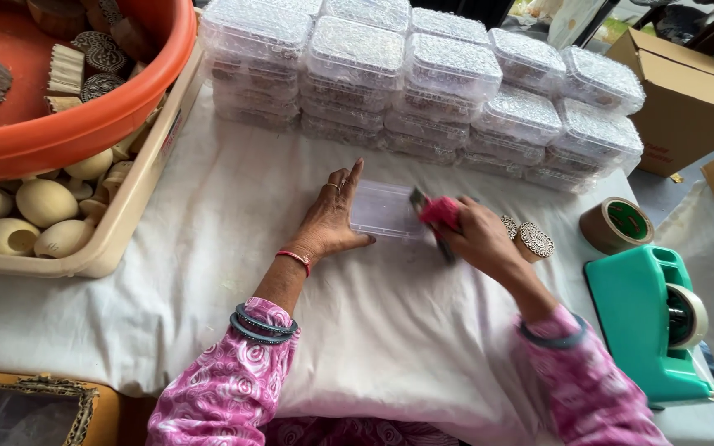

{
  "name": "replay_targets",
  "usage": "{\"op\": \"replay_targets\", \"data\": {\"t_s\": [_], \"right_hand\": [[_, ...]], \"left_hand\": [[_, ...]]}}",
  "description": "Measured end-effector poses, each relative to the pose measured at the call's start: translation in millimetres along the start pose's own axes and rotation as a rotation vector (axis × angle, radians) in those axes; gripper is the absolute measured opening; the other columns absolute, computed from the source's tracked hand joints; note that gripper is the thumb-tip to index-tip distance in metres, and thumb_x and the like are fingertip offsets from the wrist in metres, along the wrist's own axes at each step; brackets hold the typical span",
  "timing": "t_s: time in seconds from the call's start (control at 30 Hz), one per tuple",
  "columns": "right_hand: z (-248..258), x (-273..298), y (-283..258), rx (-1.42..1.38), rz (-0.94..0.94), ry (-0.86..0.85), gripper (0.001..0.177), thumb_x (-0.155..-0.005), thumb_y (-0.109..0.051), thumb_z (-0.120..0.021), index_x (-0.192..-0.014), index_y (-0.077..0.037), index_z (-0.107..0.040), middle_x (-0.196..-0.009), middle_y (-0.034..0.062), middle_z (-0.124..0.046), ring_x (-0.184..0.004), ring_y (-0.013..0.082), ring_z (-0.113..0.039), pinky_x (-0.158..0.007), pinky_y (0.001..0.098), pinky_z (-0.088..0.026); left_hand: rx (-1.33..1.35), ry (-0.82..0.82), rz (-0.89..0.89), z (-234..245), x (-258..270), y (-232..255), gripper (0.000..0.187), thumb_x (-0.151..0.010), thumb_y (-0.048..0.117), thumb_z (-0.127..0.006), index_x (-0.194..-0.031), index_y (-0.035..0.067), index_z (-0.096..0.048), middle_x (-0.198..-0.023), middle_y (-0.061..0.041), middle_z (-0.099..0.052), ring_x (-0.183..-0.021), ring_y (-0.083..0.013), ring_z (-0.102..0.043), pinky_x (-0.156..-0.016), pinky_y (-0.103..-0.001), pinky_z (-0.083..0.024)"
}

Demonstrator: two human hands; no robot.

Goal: The person wipes a clear plastic container with a cloth, places two decorative wooden items inside, and closes the lid. They then wrap the container in bubble wrap and secure it with clear tape using a tape dispenser.

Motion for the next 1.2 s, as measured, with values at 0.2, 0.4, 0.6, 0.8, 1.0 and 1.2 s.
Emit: {"op": "replay_targets", "data": {"t_s": [0.2,0.4,0.6,0.8,1.0,1.2], "right_hand": [[4.7,91.5,-4.5,0.018,0.122,-0.264,0.038,-0.076,-0.019,-0.076,-0.114,-0.017,-0.072,-0.112,0.0071,-0.067,-0.106,0.0259,-0.068,-0.090,0.0391,-0.057],[44.0,115.3,-59.5,-0.047,0.372,-0.277,0.080,-0.067,-0.036,-0.088,-0.139,-0.014,-0.062,-0.144,0.0123,-0.057,-0.125,0.0328,-0.060,-0.101,0.0441,-0.050],[47.6,51.3,-13.2,-0.259,0.141,-0.055,0.071,-0.086,-0.036,-0.079,-0.149,-0.020,-0.052,-0.159,0.0100,-0.046,-0.140,0.0316,-0.055,-0.107,0.0417,-0.054],[-13.3,22.3,-10.7,-0.068,0.256,-0.169,0.105,-0.073,-0.035,-0.087,-0.160,-0.016,-0.032,-0.163,0.0218,-0.027,-0.149,0.0414,-0.029,-0.118,0.0506,-0.030],[-8.8,20.1,8.8,-0.355,0.122,-0.198,0.087,-0.084,-0.038,-0.083,-0.155,-0.015,-0.039,-0.164,0.0164,-0.035,-0.146,0.0370,-0.042,-0.118,0.0479,-0.037],[-9.3,16.4,11.2,-0.484,0.220,-0.164,0.070,-0.085,-0.027,-0.076,-0.149,-0.012,-0.052,-0.160,0.0156,-0.045,-0.142,0.0324,-0.048,-0.113,0.0460,-0.045]], "left_hand": [[0.022,0.057,-0.106,-8.3,1.3,9.0,0.142,-0.059,0.037,-0.096,-0.164,0.027,-0.001,-0.158,-0.014,-0.029,-0.146,-0.0350,-0.035,-0.121,-0.043,-0.037],[0.012,-0.025,-0.147,-25.9,6.3,30.4,0.146,-0.059,0.050,-0.096,-0.163,0.027,0.005,-0.163,-0.013,-0.024,-0.151,-0.0345,-0.029,-0.123,-0.044,-0.032],[-0.061,-0.118,-0.130,-38.4,6.1,29.2,0.155,-0.052,0.052,-0.099,-0.160,0.029,0.011,-0.167,-0.009,-0.016,-0.152,-0.0334,-0.024,-0.125,-0.045,-0.025],[0.110,-0.122,-0.098,-30.0,8.2,23.4,0.157,-0.053,0.041,-0.102,-0.161,0.029,0.011,-0.166,-0.015,-0.022,-0.152,-0.0351,-0.029,-0.124,-0.044,-0.028],[0.275,-0.139,-0.049,-25.5,5.8,17.8,0.156,-0.054,0.038,-0.100,-0.162,0.027,0.012,-0.160,-0.015,-0.039,-0.148,-0.0314,-0.041,-0.124,-0.040,-0.033],[0.171,-0.165,-0.133,-32.6,8.0,22.2,0.156,-0.055,0.039,-0.099,-0.163,0.027,0.013,-0.162,-0.017,-0.035,-0.149,-0.0328,-0.038,-0.125,-0.042,-0.032]]}}
Point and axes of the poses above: each hand's wrist, its own x-axis away from the middle knuckle, its own z-axis out of the back of the hand, y = z × x, the point moved 10 cm from there along -x, towards the middle knuckle
